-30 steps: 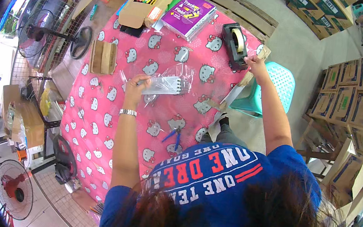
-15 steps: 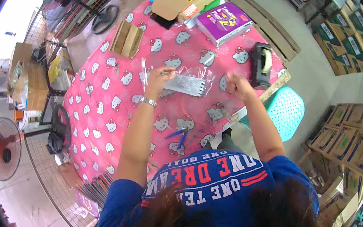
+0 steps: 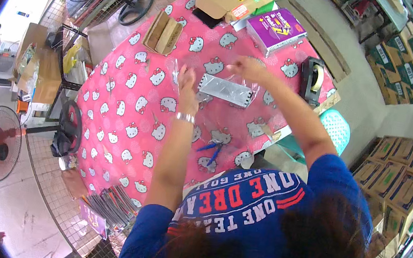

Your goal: The person sorts several notebooks with various cover designs on a table, places them into clear plastic bags one by one, and uses a tape dispenser to seal each bag.

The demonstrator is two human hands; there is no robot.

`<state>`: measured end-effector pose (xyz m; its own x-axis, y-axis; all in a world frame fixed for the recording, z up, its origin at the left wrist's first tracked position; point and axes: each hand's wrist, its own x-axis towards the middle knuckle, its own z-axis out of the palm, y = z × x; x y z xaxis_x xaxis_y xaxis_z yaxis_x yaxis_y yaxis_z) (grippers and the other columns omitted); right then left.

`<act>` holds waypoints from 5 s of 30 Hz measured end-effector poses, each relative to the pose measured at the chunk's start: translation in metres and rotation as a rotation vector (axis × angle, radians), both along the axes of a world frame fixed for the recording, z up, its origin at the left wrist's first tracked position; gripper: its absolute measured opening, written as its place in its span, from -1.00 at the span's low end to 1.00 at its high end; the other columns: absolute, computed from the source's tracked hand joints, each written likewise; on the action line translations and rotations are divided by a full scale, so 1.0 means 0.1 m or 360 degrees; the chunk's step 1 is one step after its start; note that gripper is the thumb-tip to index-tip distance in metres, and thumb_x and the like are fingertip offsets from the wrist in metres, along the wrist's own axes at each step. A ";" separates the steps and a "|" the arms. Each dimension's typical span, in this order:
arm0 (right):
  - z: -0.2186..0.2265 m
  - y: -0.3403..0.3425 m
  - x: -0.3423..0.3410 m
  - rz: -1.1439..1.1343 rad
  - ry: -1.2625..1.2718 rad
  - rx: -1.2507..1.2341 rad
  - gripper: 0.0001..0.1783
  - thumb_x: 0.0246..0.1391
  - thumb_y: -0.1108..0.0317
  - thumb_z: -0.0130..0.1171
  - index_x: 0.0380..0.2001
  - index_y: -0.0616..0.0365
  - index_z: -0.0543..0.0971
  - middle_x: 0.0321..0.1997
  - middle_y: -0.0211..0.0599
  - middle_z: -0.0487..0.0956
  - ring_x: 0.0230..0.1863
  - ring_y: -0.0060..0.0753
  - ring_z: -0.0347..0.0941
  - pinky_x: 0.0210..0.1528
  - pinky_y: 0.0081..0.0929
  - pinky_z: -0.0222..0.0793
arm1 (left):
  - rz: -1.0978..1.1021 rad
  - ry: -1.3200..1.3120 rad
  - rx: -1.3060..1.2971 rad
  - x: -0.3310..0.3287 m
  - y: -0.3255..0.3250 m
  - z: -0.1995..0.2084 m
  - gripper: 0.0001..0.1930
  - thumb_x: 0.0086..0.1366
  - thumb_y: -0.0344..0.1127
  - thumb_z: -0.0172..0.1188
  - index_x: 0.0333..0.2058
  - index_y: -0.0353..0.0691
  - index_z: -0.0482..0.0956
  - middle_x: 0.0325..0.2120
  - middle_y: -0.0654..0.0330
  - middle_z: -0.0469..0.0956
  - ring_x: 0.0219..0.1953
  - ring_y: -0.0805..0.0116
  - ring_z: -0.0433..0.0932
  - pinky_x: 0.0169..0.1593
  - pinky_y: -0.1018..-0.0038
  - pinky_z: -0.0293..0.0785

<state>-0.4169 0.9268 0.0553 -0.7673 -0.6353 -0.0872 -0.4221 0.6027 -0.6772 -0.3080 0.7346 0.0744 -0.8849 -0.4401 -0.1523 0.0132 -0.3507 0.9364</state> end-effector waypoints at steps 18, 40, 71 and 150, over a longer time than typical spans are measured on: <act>0.34 0.67 1.42 -0.0026 -0.0209 -0.0498 0.02 -0.36 0.34 0.43 0.23 0.14 0.13 0.08 0.03 0.41 0.09 0.04 0.37 0.13 -0.19 0.28 | -0.0900 -0.0220 -0.0762 1.04 -0.02 0.04 -0.46 0.07 -0.51 0.18 0.08 -0.19 0.33 -0.07 0.20 0.45 -0.05 0.39 0.43 -0.03 0.43 0.43; 0.76 0.73 1.47 -0.0293 -0.0731 -0.0837 -0.67 0.20 0.15 0.06 -0.23 0.24 0.56 -0.38 -0.36 0.54 -0.34 -0.54 0.42 -0.29 -0.47 0.36 | -0.0381 -0.0327 -0.2901 0.95 0.20 0.96 -0.50 0.02 0.05 0.26 -0.05 0.07 0.50 -0.13 0.32 0.43 0.08 0.20 0.25 0.14 -0.21 -0.20; 0.80 0.53 1.44 0.0613 0.0637 0.0091 -0.34 -0.17 -0.27 0.16 0.01 -0.24 0.53 0.27 -0.32 0.29 0.11 -0.09 0.23 0.05 -0.06 0.11 | -0.0487 0.0481 -0.1980 1.07 0.20 0.18 -0.40 0.35 0.15 -0.25 -0.18 -0.26 0.59 -0.06 0.09 0.50 0.08 0.04 0.33 0.19 0.21 0.15; 0.68 -0.03 1.50 -0.0339 0.0052 -0.0034 -0.29 -0.07 0.28 0.17 0.17 0.17 0.21 -0.44 0.07 0.56 -0.35 0.04 0.53 -0.28 -0.08 0.45 | -0.0534 0.0073 -0.1515 0.77 0.11 0.06 -0.85 -0.17 -0.40 0.40 -0.52 -0.13 0.66 -0.09 0.18 0.35 0.09 0.12 0.26 0.16 0.21 0.19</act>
<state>-0.2666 0.9237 0.1229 -0.8866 -0.4600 -0.0484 -0.3088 0.6664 -0.6786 -0.2308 0.7453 0.0804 -0.9815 -0.0882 0.1699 0.0943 0.5497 0.8300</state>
